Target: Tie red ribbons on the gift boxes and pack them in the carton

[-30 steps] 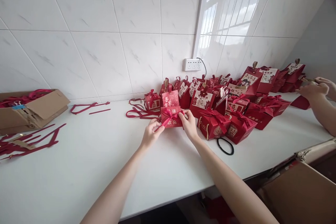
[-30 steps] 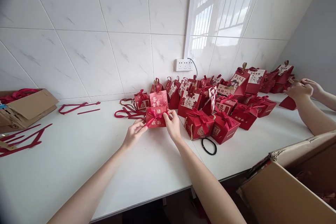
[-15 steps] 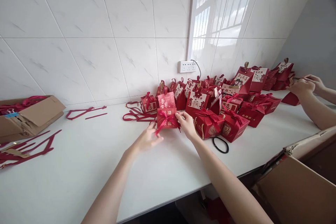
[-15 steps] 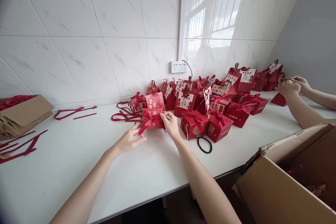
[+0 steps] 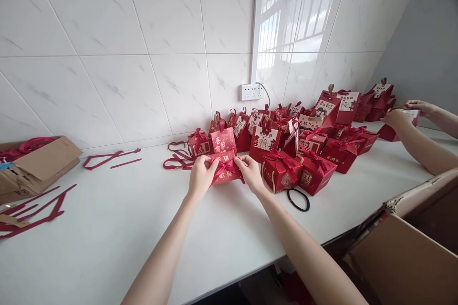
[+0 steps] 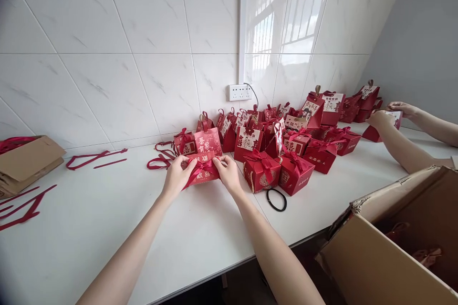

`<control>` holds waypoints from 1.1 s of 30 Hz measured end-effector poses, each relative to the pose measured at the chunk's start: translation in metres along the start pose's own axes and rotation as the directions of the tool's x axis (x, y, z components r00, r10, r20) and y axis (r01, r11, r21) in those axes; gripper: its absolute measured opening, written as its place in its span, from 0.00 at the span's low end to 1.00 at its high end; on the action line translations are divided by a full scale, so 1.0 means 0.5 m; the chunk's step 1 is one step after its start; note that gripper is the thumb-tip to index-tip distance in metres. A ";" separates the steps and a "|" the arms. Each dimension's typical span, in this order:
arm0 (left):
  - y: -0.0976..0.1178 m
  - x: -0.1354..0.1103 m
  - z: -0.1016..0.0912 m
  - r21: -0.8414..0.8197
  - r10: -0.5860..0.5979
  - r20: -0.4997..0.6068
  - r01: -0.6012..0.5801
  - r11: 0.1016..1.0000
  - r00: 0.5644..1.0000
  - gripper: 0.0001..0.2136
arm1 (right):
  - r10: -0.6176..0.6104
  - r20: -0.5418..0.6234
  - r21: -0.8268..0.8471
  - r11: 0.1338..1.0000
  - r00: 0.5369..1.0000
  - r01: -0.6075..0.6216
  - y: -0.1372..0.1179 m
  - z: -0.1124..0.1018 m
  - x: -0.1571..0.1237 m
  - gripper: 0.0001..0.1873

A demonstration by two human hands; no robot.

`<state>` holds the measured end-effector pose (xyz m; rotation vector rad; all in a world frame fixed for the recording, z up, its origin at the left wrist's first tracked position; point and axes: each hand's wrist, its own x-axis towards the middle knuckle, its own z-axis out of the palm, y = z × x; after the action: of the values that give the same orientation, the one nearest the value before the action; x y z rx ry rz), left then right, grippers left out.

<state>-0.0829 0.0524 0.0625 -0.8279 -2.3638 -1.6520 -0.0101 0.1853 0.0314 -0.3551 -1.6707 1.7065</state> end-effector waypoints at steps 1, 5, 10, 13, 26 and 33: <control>-0.007 -0.005 0.004 -0.047 -0.016 -0.008 0.015 0.999 1.000 0.12 | 0.000 -0.002 0.002 1.000 1.000 0.000 0.001 -0.001 0.001 0.21; -0.037 -0.032 0.016 -0.147 -0.074 -0.049 0.066 0.987 0.996 0.13 | -0.002 -0.012 0.007 1.000 1.000 0.002 0.007 -0.005 0.007 0.19; -0.041 -0.058 0.041 -0.192 -0.129 -0.199 0.090 0.977 0.972 0.11 | 0.074 -0.006 0.077 0.994 0.997 -0.073 0.010 -0.008 0.008 0.19; -0.040 -0.061 0.050 -0.186 -0.125 -0.221 0.084 0.979 0.967 0.09 | 0.159 0.042 0.200 0.966 0.986 -0.164 0.007 -0.008 0.007 0.20; -0.053 -0.053 0.047 -0.139 -0.130 -0.207 0.102 0.985 0.970 0.11 | 0.225 0.074 0.240 0.942 0.972 -0.236 0.010 -0.005 0.014 0.24; -0.060 -0.046 0.024 -0.209 -0.063 -0.189 0.022 0.978 0.980 0.15 | -0.141 0.213 -0.063 0.986 0.967 0.157 -0.014 -0.023 -0.031 0.38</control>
<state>-0.0764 0.0478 0.0236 -0.6162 -2.1199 -1.9243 0.0105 0.1833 0.0324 -0.0856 -1.8693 1.6131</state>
